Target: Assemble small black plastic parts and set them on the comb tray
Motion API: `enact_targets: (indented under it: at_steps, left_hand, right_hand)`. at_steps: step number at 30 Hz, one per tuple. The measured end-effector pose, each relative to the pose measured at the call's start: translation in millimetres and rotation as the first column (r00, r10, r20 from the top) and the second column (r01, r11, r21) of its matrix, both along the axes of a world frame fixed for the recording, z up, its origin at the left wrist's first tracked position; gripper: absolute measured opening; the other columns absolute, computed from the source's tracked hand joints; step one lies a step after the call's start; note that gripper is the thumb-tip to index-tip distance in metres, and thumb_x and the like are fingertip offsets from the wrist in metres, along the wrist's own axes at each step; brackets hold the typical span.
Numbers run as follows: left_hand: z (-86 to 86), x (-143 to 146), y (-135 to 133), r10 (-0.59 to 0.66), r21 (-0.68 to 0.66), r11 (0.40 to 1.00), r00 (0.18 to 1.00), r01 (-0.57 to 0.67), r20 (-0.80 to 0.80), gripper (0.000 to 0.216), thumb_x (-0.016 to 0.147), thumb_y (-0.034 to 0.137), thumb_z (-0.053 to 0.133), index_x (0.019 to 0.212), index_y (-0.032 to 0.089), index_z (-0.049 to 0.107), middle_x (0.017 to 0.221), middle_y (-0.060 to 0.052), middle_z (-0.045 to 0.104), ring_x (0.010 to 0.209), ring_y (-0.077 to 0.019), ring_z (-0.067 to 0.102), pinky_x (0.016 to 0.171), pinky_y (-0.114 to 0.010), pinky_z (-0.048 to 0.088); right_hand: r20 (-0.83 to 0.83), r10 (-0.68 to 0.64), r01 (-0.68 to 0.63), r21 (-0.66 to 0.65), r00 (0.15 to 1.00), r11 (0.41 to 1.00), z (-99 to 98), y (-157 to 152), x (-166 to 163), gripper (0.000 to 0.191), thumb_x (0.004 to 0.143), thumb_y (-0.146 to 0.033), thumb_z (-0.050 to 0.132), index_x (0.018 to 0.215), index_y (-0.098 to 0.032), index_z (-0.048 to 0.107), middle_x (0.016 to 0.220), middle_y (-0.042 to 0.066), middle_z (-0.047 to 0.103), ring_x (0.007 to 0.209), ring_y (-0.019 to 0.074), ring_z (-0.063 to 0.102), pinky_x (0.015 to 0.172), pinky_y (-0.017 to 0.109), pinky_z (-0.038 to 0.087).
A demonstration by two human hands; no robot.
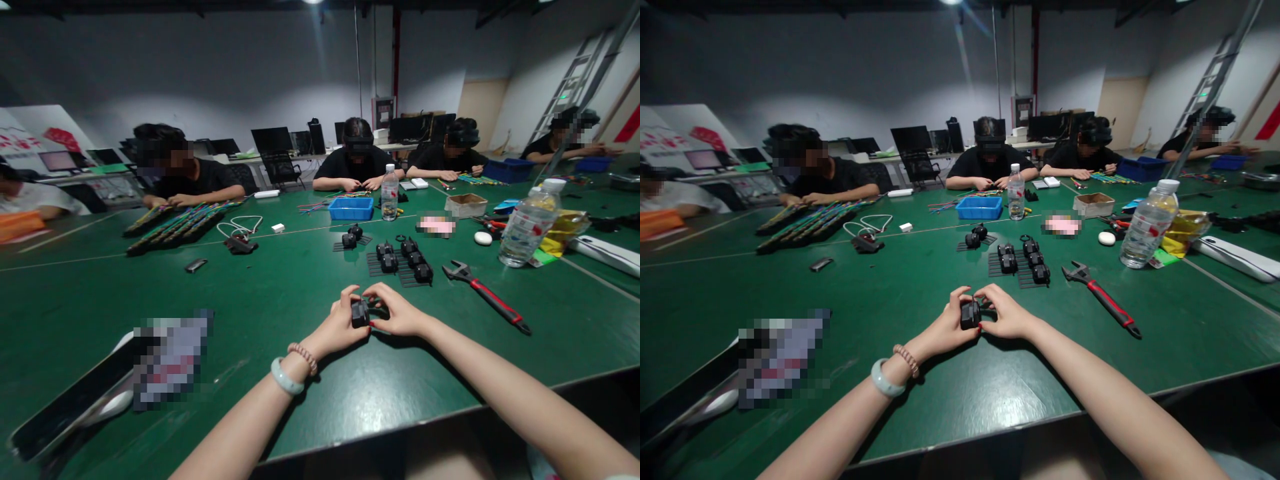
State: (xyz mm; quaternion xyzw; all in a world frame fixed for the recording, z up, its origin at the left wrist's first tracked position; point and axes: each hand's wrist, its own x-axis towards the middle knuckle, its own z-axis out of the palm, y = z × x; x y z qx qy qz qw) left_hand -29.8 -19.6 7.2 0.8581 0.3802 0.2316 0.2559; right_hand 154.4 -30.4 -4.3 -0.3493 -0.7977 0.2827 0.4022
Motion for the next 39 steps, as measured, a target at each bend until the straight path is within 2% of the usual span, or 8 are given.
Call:
enact_targets:
  at_steps: [11, 17, 27, 39]
  left_hand:
    - [-1.5, 0.4, -0.1, 0.001, -0.001, 1.000, 1.000, -0.001, -0.005, 0.077, 0.063, 0.020, 0.058, 0.126, 0.020, 0.013, 0.112, -0.008, 0.044, 0.104, -0.0230, 0.044, 0.093, -0.042, 0.032]
    - [-2.0, 0.6, 1.0, -0.001, -0.010, 1.000, 1.000, 0.000, -0.009, 0.078, 0.063, 0.021, 0.059, 0.126, 0.020, 0.013, 0.113, -0.008, 0.044, 0.106, -0.0240, 0.043, 0.094, -0.042, 0.031]
    - [-3.4, -0.4, 3.1, -0.021, -0.017, 1.000, 1.000, 0.021, -0.007, 0.078, 0.064, 0.022, 0.059, 0.126, 0.019, 0.012, 0.113, -0.008, 0.043, 0.108, -0.0240, 0.041, 0.095, -0.042, 0.030]
    - [-2.6, -0.9, 3.5, -0.035, -0.013, 0.999, 0.999, 0.035, -0.003, 0.077, 0.064, 0.022, 0.059, 0.126, 0.019, 0.012, 0.113, -0.009, 0.043, 0.108, -0.0237, 0.042, 0.096, -0.044, 0.029]
  right_hand:
    - [-0.021, 0.042, -0.040, 0.099, 0.999, 0.994, 1.4, -2.8, -2.6, 0.051, 0.056, -0.003, 0.056, 0.101, -0.021, 0.043, 0.105, 0.005, 0.039, 0.102, 0.0177, 0.041, 0.087, 0.033, 0.039]
    - [0.074, 0.011, -0.024, 0.176, 0.997, 0.984, 0.0, -3.8, -3.8, 0.048, 0.058, -0.003, 0.056, 0.101, -0.021, 0.044, 0.106, 0.006, 0.038, 0.104, 0.0184, 0.040, 0.091, 0.034, 0.035]
    - [0.163, -0.008, -0.032, 0.243, 0.987, 0.970, 2.4, -6.7, -6.0, 0.037, 0.066, -0.006, 0.056, 0.098, -0.019, 0.045, 0.104, 0.007, 0.042, 0.099, 0.0184, 0.041, 0.086, 0.033, 0.038]
    - [0.166, -0.022, -0.021, 0.251, 0.986, 0.968, 2.4, -5.4, -5.7, 0.034, 0.067, -0.006, 0.056, 0.097, -0.019, 0.046, 0.103, 0.007, 0.046, 0.097, 0.0191, 0.042, 0.083, 0.035, 0.038]
